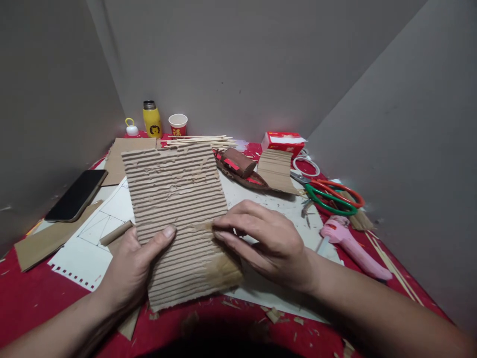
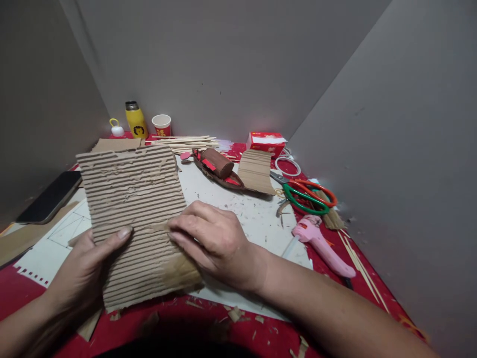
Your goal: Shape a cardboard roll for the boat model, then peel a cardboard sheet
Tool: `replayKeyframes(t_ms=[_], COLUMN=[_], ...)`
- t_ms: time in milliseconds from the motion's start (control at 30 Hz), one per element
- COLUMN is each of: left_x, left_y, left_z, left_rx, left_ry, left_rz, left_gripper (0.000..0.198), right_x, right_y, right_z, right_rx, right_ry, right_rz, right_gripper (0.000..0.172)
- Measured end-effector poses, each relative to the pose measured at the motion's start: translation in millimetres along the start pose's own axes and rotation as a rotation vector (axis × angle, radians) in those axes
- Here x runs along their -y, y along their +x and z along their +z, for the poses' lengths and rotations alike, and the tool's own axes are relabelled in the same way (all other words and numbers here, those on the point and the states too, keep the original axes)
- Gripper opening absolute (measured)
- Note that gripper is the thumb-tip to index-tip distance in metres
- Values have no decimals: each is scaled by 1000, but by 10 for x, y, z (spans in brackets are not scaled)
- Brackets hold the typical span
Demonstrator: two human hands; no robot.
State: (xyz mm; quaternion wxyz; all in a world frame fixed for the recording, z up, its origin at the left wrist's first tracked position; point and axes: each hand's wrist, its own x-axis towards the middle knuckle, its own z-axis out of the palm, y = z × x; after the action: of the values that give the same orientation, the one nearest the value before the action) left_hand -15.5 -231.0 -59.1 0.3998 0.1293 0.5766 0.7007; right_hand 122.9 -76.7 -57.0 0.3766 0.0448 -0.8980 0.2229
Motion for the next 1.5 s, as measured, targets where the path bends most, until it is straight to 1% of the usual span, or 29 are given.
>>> replayKeyframes(t_ms=[100, 200, 300, 400, 467, 533, 633, 767, 900, 967, 1067, 1133, 1300, 1433, 1500], left_x=[11, 19, 19, 27, 48, 79, 119, 123, 113, 116, 118, 114, 97, 99, 106], left_y=[-11, -12, 0, 3, -10, -30, -55, -55, -39, -36, -38, -40, -44, -59, -60], left_z=[0, -28, -83, -140, -165, -178, -183, -187, -179, -165, -138, -127, -136, -133, -121], left_rx=[38, 60, 101, 158, 145, 113, 104, 109, 124, 131, 127, 116, 121, 155, 155], left_ry=[31, 86, 205, 336, 381, 384, 371, 387, 370, 348, 340, 357, 396, 400, 395], left_rz=[1, 40, 81, 82, 86, 93, 87, 81, 75, 78, 85, 95, 95, 82, 54], left_gripper=[59, 57, 51, 42, 39, 36, 34, 34, 34, 32, 30, 29, 29, 29, 31], right_x=[6, 1, 7, 13, 9, 6, 12, 17, -11, -27, -40, -40, -10, 17, 12], right_y=[-3, -22, -39, -51, -57, -59, -56, -62, -84, -92, -94, -90, -62, -41, -41], right_z=[21, 46, 66, 82, 88, 91, 96, 129, 159, 157, 137, 120, 83, 100, 123], right_rx=[21, 40, 58, 72, 80, 94, 142, 190, 172, 162, 125, 111, 187, 250, 262], right_ry=[5, -27, -59, -83, -84, -85, -91, -201, -325, -296, -213, -196, -182, -273, -294], right_rz=[0, -5, -11, -24, -36, -48, -61, -77, -130, -148, -140, -140, -181, -235, -256], right_gripper=[12, 12, 12, 10, 9, 10, 15, 19, 19, 17, 10, 10, 20, 33, 36])
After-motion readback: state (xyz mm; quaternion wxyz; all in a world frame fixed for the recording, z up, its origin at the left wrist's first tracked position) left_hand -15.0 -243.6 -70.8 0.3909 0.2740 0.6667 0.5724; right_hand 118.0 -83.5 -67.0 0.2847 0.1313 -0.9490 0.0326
